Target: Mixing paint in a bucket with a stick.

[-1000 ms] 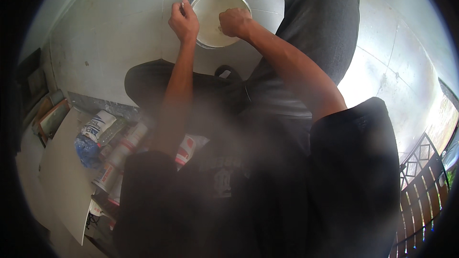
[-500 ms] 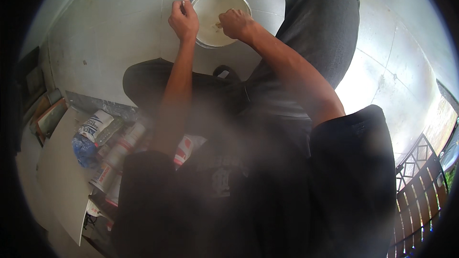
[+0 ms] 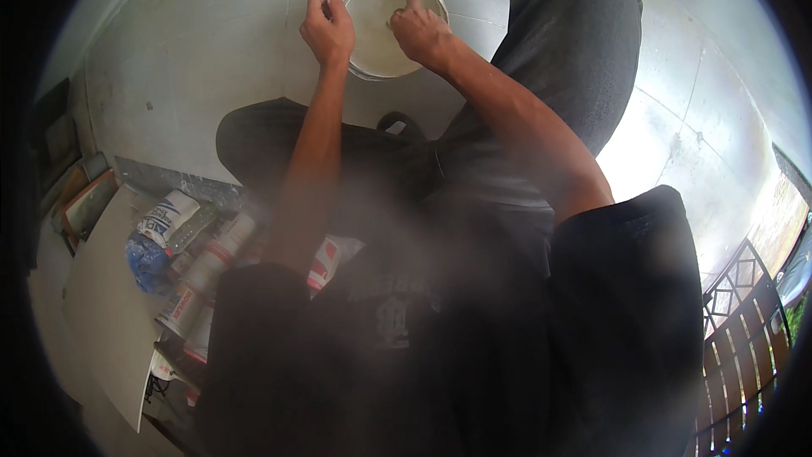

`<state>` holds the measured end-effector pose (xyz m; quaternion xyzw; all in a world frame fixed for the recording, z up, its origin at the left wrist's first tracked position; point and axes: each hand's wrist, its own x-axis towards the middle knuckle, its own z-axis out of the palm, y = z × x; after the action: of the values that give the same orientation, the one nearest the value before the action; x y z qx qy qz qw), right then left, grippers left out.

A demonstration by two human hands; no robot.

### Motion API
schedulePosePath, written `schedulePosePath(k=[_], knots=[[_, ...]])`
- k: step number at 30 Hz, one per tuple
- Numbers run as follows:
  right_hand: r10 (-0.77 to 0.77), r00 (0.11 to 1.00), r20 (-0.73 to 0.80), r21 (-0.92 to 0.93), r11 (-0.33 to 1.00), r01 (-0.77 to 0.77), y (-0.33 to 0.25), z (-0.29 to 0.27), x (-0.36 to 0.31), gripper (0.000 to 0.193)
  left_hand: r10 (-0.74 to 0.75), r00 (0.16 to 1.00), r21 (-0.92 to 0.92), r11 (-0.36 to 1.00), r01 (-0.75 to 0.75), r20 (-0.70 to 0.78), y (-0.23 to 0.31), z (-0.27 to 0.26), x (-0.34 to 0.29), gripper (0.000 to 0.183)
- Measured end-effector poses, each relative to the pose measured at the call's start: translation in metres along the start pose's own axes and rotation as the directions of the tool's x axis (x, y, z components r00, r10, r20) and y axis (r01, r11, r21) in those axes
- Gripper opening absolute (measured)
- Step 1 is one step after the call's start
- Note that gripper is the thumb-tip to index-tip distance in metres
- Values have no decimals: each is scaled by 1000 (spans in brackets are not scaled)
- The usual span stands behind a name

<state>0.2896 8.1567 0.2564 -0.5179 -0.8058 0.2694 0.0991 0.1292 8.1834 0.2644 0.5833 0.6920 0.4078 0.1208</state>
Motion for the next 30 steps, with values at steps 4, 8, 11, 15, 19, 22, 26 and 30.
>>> schedulePosePath(k=[4,8,11,15,19,22,26,30], knots=[[-114,982,150,40,993,109,2,10,0,17,-4,1000,31,1000,4,12,3,2,0,29],[-133,952,276,46,991,125,12,14,12,18,28,999,55,998,-29,20,3,6,0,29],[-199,940,278,232,963,135,9,-3,21,24,47,999,33,998,-47,-21,-3,3,-1,31],[32,938,345,375,912,-169,6,-13,25,25,34,999,43,999,-33,-17,-4,-3,-1,31],[138,988,63,274,950,-151,16,-4,24,26,58,998,24,998,-58,-31,3,5,-1,31],[183,982,42,278,942,-188,10,-9,22,25,51,999,20,998,-51,-14,1,4,-2,31],[267,956,126,214,933,-288,-8,-21,19,30,40,999,16,999,-40,-24,-1,1,-2,31],[272,934,234,72,953,-295,-9,-19,14,31,50,998,41,998,-49,-36,-1,-3,-3,30]])
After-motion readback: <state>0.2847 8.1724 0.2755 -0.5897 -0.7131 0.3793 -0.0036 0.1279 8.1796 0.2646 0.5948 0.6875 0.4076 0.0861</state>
